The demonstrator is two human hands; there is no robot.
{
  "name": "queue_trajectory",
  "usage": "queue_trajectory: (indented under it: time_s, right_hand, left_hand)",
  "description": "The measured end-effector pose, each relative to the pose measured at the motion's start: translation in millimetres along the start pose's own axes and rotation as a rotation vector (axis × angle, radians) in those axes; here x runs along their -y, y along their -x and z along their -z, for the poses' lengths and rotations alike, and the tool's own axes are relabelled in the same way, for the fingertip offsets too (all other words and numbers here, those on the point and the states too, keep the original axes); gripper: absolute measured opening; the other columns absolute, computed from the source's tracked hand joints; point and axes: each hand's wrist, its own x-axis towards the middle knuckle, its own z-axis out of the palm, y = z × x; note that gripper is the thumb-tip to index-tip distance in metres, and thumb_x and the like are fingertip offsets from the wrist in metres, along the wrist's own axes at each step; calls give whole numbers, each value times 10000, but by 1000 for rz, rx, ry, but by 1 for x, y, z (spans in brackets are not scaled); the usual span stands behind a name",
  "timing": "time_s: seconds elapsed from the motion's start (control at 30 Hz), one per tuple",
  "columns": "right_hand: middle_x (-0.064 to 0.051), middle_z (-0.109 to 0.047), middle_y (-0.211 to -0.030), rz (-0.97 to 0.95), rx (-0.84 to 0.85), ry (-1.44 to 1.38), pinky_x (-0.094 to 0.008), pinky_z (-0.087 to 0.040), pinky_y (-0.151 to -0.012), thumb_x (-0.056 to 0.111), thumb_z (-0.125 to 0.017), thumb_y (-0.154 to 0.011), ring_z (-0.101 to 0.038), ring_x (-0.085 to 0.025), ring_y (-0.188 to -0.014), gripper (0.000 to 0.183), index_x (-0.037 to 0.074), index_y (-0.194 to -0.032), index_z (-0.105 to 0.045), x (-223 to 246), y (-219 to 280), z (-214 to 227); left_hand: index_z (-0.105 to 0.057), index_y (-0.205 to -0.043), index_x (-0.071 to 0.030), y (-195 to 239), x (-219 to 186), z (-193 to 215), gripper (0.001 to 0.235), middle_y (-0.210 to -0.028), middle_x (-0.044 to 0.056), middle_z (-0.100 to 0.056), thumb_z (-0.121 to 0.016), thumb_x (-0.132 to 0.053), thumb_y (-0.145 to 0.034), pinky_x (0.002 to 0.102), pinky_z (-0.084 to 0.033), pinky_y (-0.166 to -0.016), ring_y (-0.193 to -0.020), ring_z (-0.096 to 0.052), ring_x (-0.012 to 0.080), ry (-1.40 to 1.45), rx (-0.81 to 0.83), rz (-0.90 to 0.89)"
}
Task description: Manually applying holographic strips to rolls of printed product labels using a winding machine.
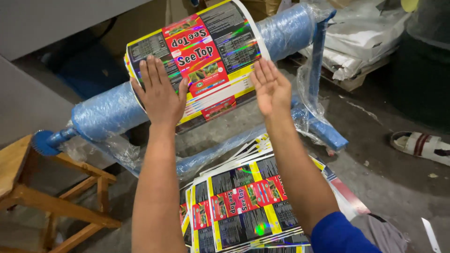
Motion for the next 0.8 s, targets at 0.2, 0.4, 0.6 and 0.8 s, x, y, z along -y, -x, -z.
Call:
queue_trajectory:
  time_s: [0.2,0.4,0.6,0.8]
  right_hand:
    - [-200,-469,-1564,334,23,672,-449,-399,-1156,71,-612,-978,-507,-310,-1408,608,-3,-1542,-400,-4,-21,37]
    - [-198,-522,-1510,574,73,1497,-341,-402,-1108,51,-685,-972,-527,-251,-1362,647,-23,-1537,-380,-9,1,-2]
    - [-115,-767,-1170,448,-11,1598,-297,-545,-931,36,-686,-901,-707,-166,-1043,391,23,-1292,-690,13,4,-6]
    - [-95,-729,-1211,347,322,1589,-314,-541,-844,44,-705,-867,-685,-157,-1003,497,45,-1357,-619,41,-19,24]
  left_hand:
    - [-299,-1624,21,-1,6,-5,872,-1711,162,-251,-515,-608,-1060,652,-46,-1235,-1593,-151,334,23,-15,12]
    - [-266,-1630,21,-2,7,-8,886,-1726,158,-187,-474,-625,-1062,662,-32,-1233,-1598,-92,338,42,11,18]
    - [-217,-1637,21,0,5,-16,953,-1731,159,-113,-479,-661,-1026,677,-18,-1229,-1598,-40,346,137,28,20]
    - [-135,-1633,3,8,1,26,1374,-1717,186,-40,-759,-757,-674,713,25,-1211,-1594,10,362,113,177,23]
